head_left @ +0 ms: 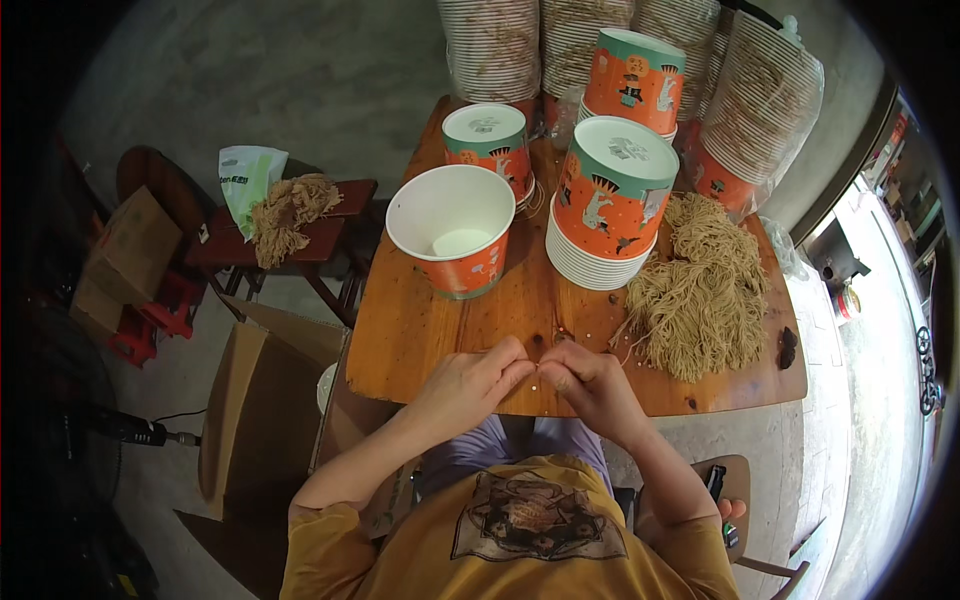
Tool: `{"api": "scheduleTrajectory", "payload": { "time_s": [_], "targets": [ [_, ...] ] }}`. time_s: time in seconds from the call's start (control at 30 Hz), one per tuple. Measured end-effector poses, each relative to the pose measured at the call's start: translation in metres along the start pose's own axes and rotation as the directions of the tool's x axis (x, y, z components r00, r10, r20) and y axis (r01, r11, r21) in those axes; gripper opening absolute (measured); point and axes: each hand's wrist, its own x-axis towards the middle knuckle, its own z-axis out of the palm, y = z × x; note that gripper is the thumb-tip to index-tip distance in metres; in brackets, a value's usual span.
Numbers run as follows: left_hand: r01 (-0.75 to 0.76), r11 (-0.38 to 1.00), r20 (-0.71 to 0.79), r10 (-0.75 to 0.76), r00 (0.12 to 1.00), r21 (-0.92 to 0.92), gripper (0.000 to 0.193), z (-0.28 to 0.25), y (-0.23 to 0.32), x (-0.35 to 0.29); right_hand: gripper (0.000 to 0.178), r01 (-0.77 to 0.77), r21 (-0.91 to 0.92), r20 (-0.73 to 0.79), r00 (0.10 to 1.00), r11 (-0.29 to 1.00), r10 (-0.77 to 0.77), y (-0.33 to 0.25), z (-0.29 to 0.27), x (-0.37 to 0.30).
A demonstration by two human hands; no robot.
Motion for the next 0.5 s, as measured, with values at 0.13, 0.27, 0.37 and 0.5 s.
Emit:
{"api": "scheduleTrajectory", "payload": {
  "time_s": [0.13,0.27,0.37,0.5],
  "targets": [
    [0.014,0.994,0.082,-0.006,0.997,-0.104,0.013,-0.003,-0.007,0.009,0.012,-0.025,0.087,-0.137,0.990,0.996,0.037,0.004,-0.001,-0.002],
    [-0.124,0.974,-0.218,0.166,0.962,0.191,0.018,-0.021,-0.032,0.022,0.012,-0.250,0.245,-0.113,0.952,0.937,0.284,0.012,-0.004,-0.006],
    [-0.131,0.870,-0.309,0.305,0.901,0.476,0.027,-0.042,-0.038,0.049,0.014,-0.249,0.380,-0.156,0.932,0.891,0.327,0.016,-0.003,-0.004],
    [-0.081,0.898,-0.221,0.193,0.956,0.433,0.025,-0.050,-0.055,0.075,0.011,-0.290,0.465,-0.095,0.923,0.837,0.372,0.009,0.001,0.001]
  ]
}}
